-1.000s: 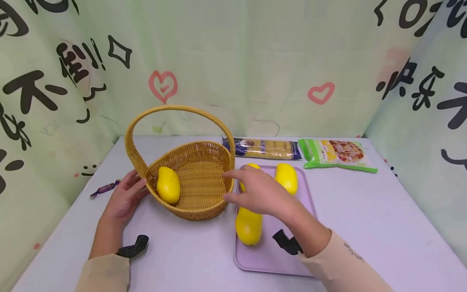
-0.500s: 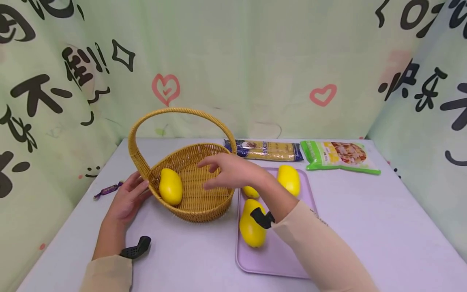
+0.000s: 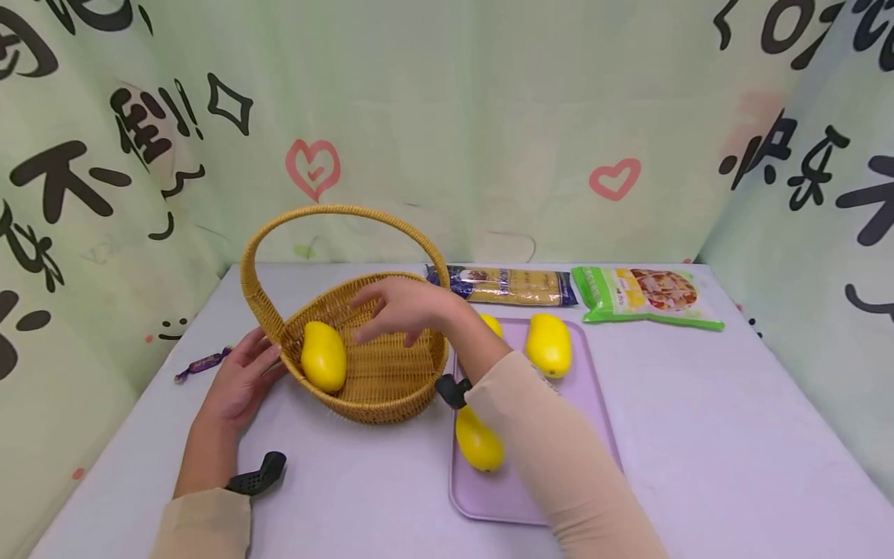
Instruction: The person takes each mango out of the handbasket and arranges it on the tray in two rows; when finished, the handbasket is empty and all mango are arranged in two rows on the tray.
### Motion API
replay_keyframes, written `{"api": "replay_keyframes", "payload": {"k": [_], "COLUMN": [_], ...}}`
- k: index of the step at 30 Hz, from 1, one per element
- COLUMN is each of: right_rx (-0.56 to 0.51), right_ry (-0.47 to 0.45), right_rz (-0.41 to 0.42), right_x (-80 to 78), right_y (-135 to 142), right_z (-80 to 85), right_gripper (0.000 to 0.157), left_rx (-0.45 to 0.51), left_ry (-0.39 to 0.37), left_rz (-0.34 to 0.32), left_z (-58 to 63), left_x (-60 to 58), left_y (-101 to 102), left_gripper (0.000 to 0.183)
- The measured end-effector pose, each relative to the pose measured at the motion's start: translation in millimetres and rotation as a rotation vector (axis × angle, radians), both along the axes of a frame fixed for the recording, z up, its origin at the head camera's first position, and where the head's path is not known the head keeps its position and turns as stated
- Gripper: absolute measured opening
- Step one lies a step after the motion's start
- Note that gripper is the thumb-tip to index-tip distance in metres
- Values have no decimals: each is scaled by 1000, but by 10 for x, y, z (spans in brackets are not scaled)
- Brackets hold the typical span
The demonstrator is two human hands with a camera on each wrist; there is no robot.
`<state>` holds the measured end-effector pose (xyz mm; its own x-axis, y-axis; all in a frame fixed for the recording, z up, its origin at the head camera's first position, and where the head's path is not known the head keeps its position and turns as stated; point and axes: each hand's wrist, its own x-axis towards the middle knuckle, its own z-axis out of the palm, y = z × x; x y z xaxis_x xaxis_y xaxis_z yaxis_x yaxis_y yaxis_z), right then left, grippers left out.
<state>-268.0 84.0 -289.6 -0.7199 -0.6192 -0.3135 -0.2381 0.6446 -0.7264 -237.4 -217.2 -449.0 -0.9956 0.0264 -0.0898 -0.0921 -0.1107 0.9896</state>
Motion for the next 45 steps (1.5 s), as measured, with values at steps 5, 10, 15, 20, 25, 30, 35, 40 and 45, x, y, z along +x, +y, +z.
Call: {"api": "replay_keyframes", "payload": {"k": [5,10,15,20,25,30,35,40,45], "right_rx": [-3,29,69,115,160,192,205,176,158], "right_ry": [-45,-64,-68,-85,-137,-155,-170,-166,-164], "right_rz": [-36,-54,-67,-21,19,31,30,28,44], "right_x": [-121,-230,-278,-322,-366,-381,-366,-349,-350], "right_y": [-95,-208,-324,-439,-553,-662,-747,-785,-816], "right_z": [-66,-142,-189,-216,-269,-322,-386,-430,-472], "right_gripper": [59,61,63,64,68,73,72,67,63], "left_rx": [7,0,-9,-7,-8,-15,-8,-11,-8], "left_ry": [11,3,-7,-3,-10,-22,-24,-32,-23], "left_rz": [-3,1,11,15,16,17,6,5,7], "left_z": [-6,-12,-3,-7,-12,-2,5,8,2], "left_x": [-21,-6,2,1,17,8,-10,-5,11], "left_y": [0,-11,-6,-16,-23,-8,7,-1,-19], "left_gripper": [61,62,63,62,62,64,64,65,64]}}
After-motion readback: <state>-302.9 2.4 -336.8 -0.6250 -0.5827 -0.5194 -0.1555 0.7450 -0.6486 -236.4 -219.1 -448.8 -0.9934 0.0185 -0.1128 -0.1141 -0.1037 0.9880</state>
